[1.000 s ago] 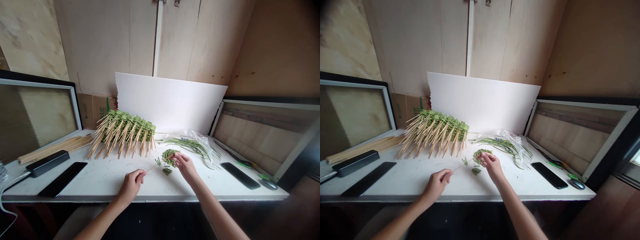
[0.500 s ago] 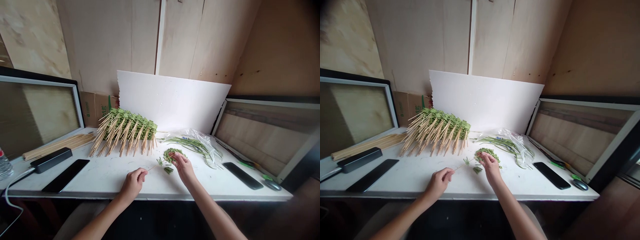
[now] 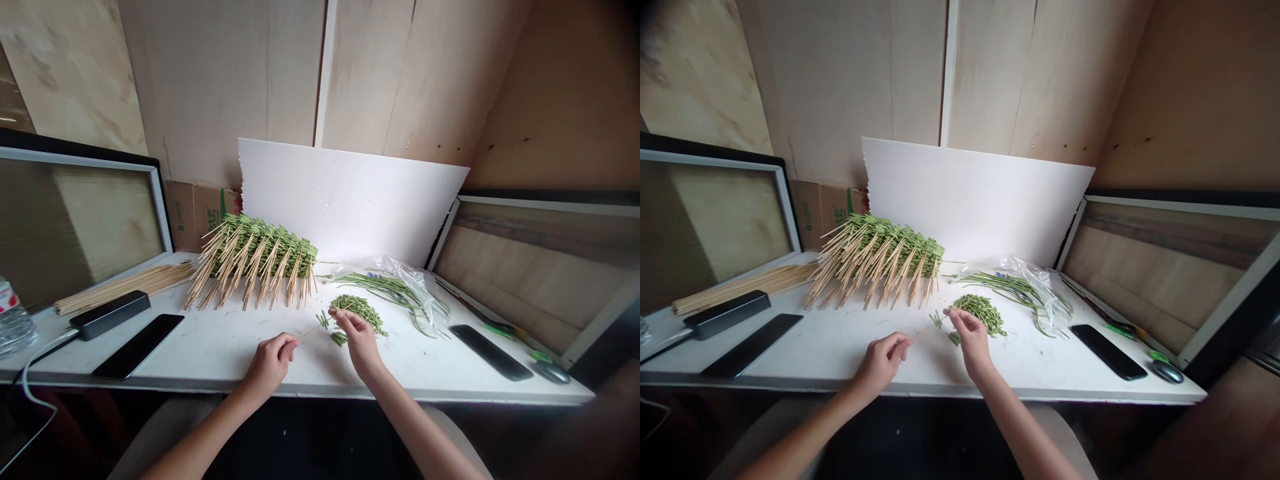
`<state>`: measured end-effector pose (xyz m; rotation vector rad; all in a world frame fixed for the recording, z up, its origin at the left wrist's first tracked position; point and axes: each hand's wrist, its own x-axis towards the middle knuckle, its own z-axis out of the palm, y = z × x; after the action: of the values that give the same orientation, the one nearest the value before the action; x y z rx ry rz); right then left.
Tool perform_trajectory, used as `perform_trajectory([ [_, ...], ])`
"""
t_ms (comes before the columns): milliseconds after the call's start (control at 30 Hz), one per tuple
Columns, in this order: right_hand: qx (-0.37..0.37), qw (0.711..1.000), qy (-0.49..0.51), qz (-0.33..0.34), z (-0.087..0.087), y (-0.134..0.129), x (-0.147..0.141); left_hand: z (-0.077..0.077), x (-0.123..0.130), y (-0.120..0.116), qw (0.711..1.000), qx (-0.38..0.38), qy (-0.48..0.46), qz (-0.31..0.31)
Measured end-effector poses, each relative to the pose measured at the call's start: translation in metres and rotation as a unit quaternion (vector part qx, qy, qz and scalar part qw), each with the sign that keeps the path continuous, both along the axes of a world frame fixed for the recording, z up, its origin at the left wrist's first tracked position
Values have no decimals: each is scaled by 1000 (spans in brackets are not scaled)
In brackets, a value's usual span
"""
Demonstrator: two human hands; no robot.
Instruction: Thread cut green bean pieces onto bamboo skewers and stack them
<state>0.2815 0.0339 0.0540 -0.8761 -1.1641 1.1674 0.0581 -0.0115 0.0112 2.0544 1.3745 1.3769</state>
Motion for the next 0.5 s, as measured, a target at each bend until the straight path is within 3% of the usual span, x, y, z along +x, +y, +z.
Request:
perform_trajectory([
  [300, 8, 1000, -19, -5, -5, -10, -17, 0, 0, -1, 1000, -1, -7, -2],
  [500, 45, 993, -109, -3, 14, 6, 19, -1, 0, 1, 1000, -6, -27, 13],
])
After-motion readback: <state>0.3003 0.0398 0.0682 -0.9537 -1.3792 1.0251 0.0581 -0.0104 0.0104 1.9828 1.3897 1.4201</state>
